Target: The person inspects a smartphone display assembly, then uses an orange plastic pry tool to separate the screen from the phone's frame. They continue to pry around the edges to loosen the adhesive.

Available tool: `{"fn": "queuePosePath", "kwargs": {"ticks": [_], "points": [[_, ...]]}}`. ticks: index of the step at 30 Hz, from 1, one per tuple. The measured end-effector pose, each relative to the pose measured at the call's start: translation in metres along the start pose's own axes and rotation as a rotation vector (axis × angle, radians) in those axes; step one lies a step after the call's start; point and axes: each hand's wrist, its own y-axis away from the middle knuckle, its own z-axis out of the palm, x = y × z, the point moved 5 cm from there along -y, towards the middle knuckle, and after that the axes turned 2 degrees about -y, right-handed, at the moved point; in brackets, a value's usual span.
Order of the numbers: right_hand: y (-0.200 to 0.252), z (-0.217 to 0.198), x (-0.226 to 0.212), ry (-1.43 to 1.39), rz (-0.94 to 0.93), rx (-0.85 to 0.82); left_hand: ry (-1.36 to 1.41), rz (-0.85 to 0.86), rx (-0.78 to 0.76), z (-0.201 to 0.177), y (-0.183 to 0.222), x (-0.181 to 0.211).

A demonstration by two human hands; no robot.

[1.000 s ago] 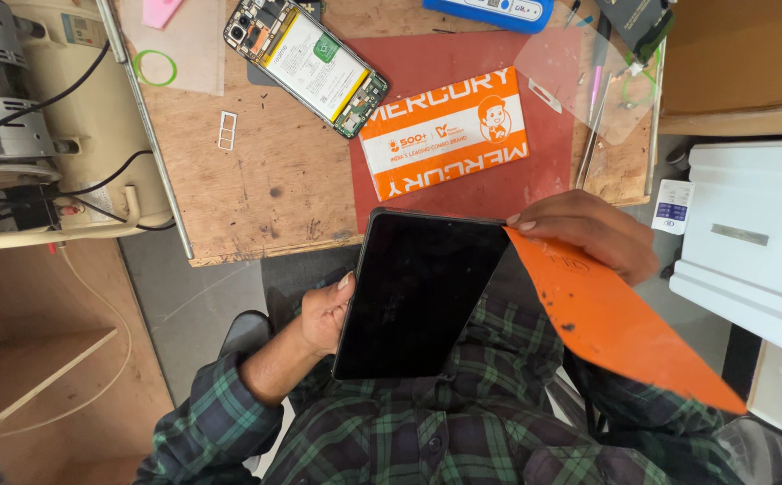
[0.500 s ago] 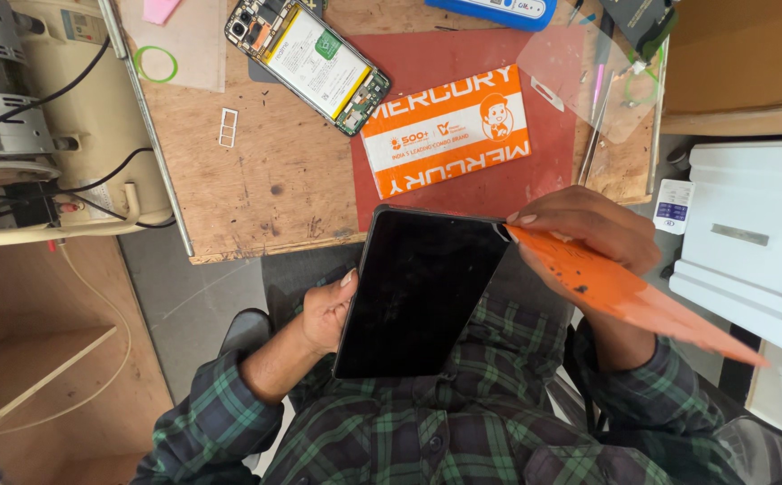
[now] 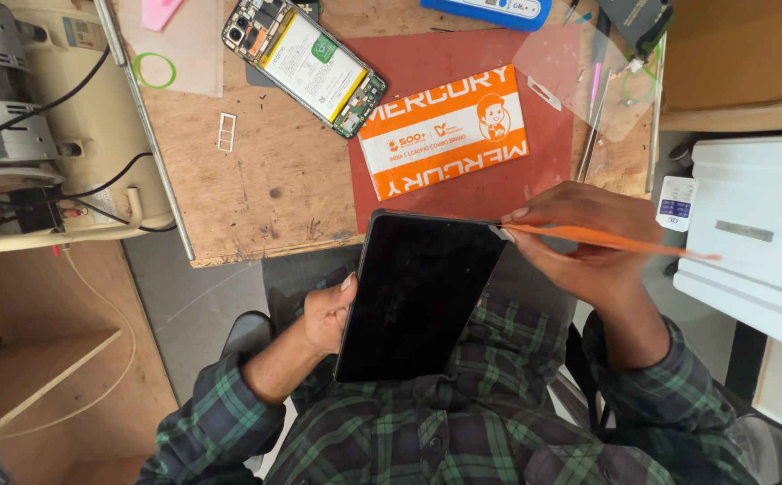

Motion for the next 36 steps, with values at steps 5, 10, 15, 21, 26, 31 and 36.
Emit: {"fn": "queuePosePath", "kwargs": {"ticks": [5, 10, 15, 21, 26, 31, 36], "points": [[0.000, 0.003, 0.004, -0.048, -0.034, 0.025, 0.010, -0.005, 0.071, 0.001, 0.001, 0.000], [0.005, 0.005, 0.009, -0.071, 0.026, 0.031, 0.002, 0.038, -0.029, -0.004, 0.003, 0.000], [0.007, 0.009, 0.015, -0.139, 0.106, 0.017, 0.196, 0.057, -0.289, 0.000, 0.005, 0.001], [0.014, 0.015, 0.023, -0.207, 0.195, 0.089, 0.061, 0.028, -0.084, -0.003, 0.001, 0.000], [0.014, 0.016, 0.026, -0.324, 0.215, 0.172, 0.040, -0.033, 0.026, 0.004, -0.001, 0.006], [0.013, 0.005, 0.026, -0.335, 0.308, 0.039, -0.397, 0.057, 0.184, 0.034, -0.004, 0.037], [0.008, 0.000, 0.022, -0.424, 0.358, -0.065, -1.050, 0.297, 0.074, 0.087, -0.013, 0.070]]}}
